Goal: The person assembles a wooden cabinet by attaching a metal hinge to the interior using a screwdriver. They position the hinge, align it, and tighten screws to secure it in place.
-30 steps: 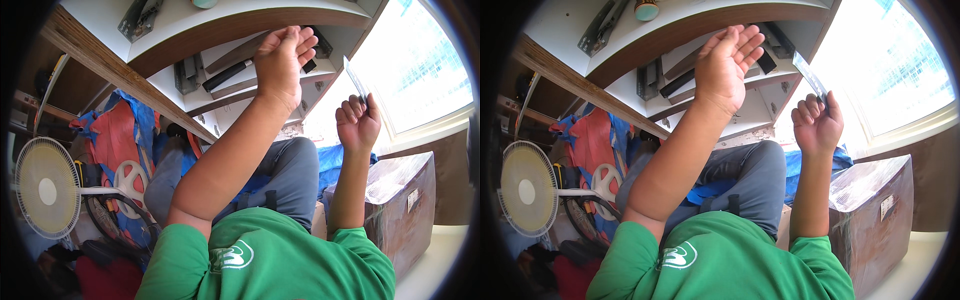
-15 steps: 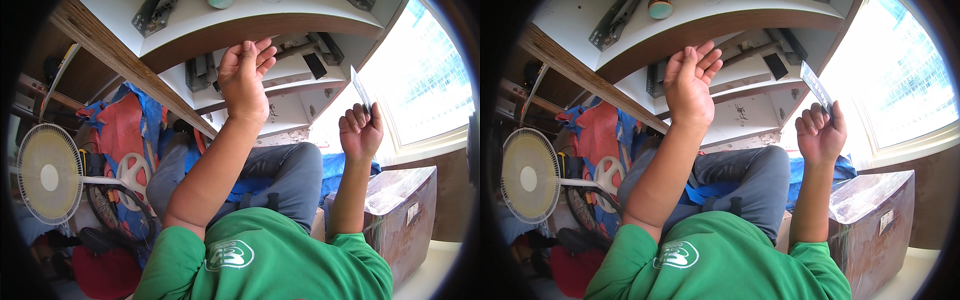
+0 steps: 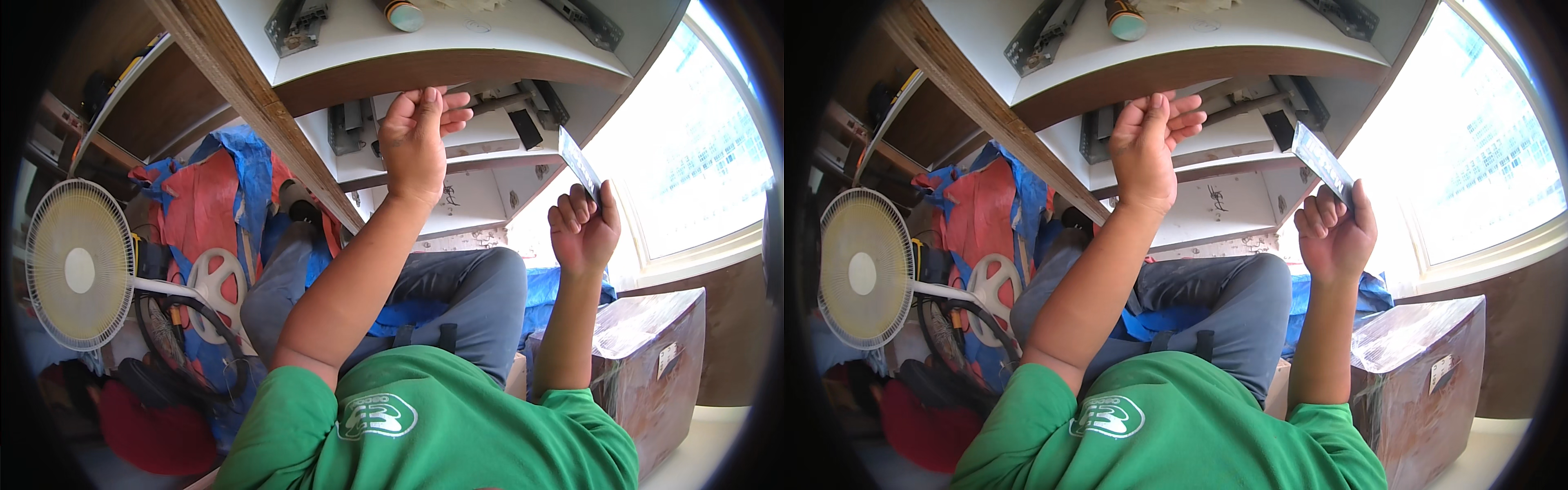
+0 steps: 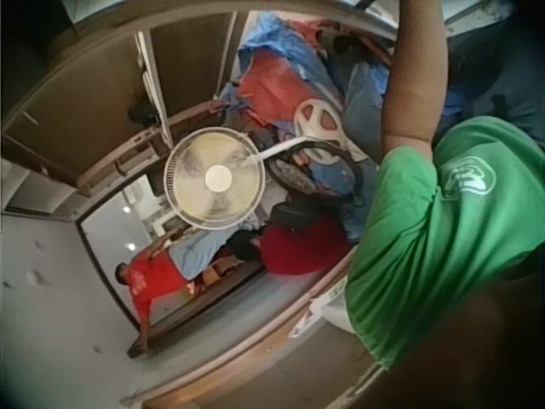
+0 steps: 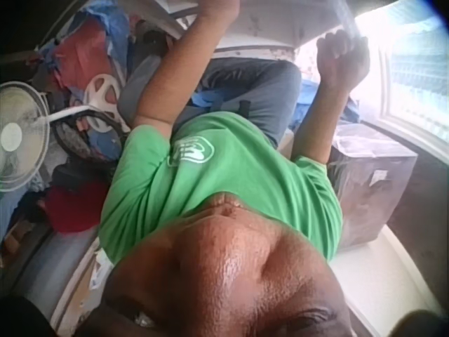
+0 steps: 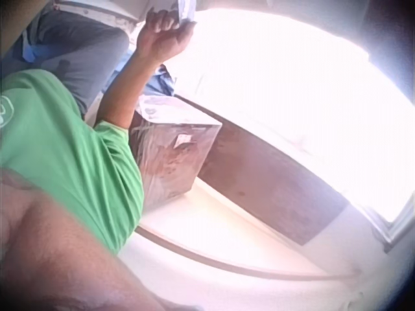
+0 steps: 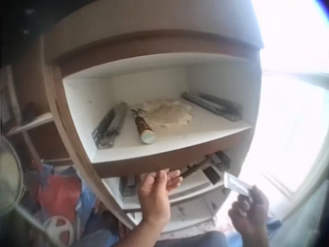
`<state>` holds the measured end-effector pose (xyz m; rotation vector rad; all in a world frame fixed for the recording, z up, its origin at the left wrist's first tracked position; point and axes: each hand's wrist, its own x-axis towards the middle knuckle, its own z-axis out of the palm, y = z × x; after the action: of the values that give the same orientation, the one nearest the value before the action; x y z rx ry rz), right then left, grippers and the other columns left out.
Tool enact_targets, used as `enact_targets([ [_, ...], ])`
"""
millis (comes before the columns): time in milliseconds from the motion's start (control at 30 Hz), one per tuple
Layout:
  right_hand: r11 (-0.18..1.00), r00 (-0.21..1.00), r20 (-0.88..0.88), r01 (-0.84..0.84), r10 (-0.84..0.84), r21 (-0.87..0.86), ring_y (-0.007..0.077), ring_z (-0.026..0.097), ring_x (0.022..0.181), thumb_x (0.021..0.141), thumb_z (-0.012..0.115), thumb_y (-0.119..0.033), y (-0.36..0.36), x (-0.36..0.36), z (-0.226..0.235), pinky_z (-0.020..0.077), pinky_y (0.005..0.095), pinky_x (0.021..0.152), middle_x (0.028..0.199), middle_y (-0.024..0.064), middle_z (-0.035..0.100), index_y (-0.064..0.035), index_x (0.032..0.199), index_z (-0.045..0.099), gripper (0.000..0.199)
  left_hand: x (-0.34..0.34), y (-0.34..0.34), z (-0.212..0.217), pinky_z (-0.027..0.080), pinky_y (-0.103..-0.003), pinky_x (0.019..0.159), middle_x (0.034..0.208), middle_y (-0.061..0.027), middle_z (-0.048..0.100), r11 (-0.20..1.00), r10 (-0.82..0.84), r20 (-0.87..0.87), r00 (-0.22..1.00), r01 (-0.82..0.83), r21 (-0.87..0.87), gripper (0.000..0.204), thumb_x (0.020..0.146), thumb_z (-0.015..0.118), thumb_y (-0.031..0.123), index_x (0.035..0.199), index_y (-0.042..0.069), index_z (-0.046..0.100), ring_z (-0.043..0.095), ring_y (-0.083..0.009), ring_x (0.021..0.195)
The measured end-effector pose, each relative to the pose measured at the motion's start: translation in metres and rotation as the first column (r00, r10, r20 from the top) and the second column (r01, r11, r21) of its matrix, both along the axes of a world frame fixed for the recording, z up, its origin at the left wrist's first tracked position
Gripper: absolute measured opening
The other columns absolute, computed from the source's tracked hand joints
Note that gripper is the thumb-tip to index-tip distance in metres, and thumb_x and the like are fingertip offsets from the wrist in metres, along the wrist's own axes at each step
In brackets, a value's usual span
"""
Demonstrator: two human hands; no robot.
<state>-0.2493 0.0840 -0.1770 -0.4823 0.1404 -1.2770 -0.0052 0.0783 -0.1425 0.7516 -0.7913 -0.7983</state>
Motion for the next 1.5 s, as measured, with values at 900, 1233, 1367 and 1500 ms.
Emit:
enact_targets([
  [900,0.969,0.055,-0.980,-0.148,-0.193,-0.199,0.0136,0.053,0.053,0.100,0.063,-0.032,-0.168,0.070,0.224,0.0425,0.0285,0.052,0.069,0.0038,0.062,-0.0069,0.093,0.066,0.026,0.128,0.246,-0.333,0.056,-0.031,0.082,0.104,-0.0113,0.076,0.552,-0.445,0.349,0.825,-0.054,0.832,0.032,0.094,0.067,0.018,0.122,0.003,0.070,0.072,-0.0184,0.091],
  [1233,0.699,-0.369,-0.596,-0.450,-0.713,-0.556,0.0293,0.072,0.079,0.098,0.059,-0.051,-0.109,0.163,0.238,0.0575,0.0393,0.078,0.094,0.0202,0.072,-0.0084,0.120,0.068,0.049,0.129,0.233,-0.351,0.053,-0.026,0.071,0.096,-0.0103,0.076,0.572,-0.536,0.348,0.769,0.028,0.820,0.031,0.095,0.060,0.008,0.124,-0.001,0.067,0.069,-0.0125,0.081],
  [1367,0.675,-0.409,-0.552,-0.576,-0.727,-0.461,0.0318,0.072,0.082,0.095,0.062,-0.044,-0.091,0.238,0.237,0.0588,0.0398,0.079,0.097,0.0219,0.071,-0.0001,0.114,0.068,0.048,0.129,0.238,-0.348,0.056,-0.030,0.077,0.094,-0.0121,0.077,0.499,-0.555,0.263,0.789,0.062,0.865,0.033,0.090,0.064,0.008,0.122,0.002,0.069,0.073,-0.0161,0.084],
  [1500,0.689,-0.568,-0.394,-0.631,-0.723,-0.355,0.0326,0.072,0.086,0.090,0.065,-0.033,-0.101,0.266,0.236,0.0571,0.0392,0.078,0.094,0.0221,0.072,0.0061,0.104,0.070,0.042,0.130,0.240,-0.337,0.052,-0.026,0.070,0.091,-0.0102,0.076,0.510,-0.497,0.216,0.840,0.081,0.856,0.030,0.096,0.059,0.007,0.125,-0.001,0.066,0.069,-0.0126,0.080],
])
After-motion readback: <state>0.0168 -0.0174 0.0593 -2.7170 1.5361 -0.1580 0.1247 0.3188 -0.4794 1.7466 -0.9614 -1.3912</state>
